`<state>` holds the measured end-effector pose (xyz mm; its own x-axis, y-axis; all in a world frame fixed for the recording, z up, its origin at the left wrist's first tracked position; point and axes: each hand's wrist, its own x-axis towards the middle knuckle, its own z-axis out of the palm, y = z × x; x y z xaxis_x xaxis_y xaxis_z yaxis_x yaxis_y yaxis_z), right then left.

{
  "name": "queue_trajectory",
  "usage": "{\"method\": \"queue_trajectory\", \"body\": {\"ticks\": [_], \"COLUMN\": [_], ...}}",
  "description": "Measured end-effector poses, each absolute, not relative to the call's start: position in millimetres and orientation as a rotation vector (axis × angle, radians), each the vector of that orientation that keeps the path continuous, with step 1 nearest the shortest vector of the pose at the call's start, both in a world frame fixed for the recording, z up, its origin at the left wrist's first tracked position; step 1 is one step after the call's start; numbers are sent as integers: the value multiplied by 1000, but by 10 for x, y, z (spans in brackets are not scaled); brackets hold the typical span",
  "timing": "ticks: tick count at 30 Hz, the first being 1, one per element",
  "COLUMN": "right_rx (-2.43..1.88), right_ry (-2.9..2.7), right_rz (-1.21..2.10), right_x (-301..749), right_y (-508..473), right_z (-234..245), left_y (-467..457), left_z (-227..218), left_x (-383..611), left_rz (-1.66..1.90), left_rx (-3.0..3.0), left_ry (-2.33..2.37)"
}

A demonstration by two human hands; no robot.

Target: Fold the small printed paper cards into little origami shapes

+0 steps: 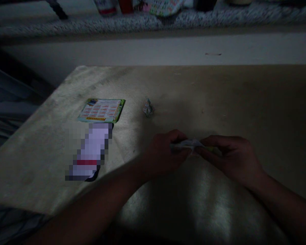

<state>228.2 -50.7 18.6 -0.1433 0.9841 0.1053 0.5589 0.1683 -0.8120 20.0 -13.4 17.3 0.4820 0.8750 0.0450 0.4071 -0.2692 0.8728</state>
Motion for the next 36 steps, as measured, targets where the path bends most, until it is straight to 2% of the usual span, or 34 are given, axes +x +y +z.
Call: {"method": "queue_trajectory", "body": {"ticks": [11, 17, 25, 32, 36], "right_rx": [-1483, -1503, -1417, -1288, -1249], "right_ry": [-1660, -1560, -1466, -1139, -1062], "right_rz": [819, 925, 1122, 1502, 1609], "right_x": [2196, 2203, 2230, 2279, 2304], "right_y": [-493, -484, -468, -458, -441], "right_z": [243, 227, 188, 135, 43], "left_y": [-164, -188, -113, -93, -88], "left_z": [174, 196, 126, 61, 51], "left_x": [273, 265, 216, 199, 211], "left_rz": [753, 742, 700, 671, 666], "left_rx": [1801, 1811, 1436, 1096, 1093], "left_ry": [1135, 1113, 988, 830, 845]}}
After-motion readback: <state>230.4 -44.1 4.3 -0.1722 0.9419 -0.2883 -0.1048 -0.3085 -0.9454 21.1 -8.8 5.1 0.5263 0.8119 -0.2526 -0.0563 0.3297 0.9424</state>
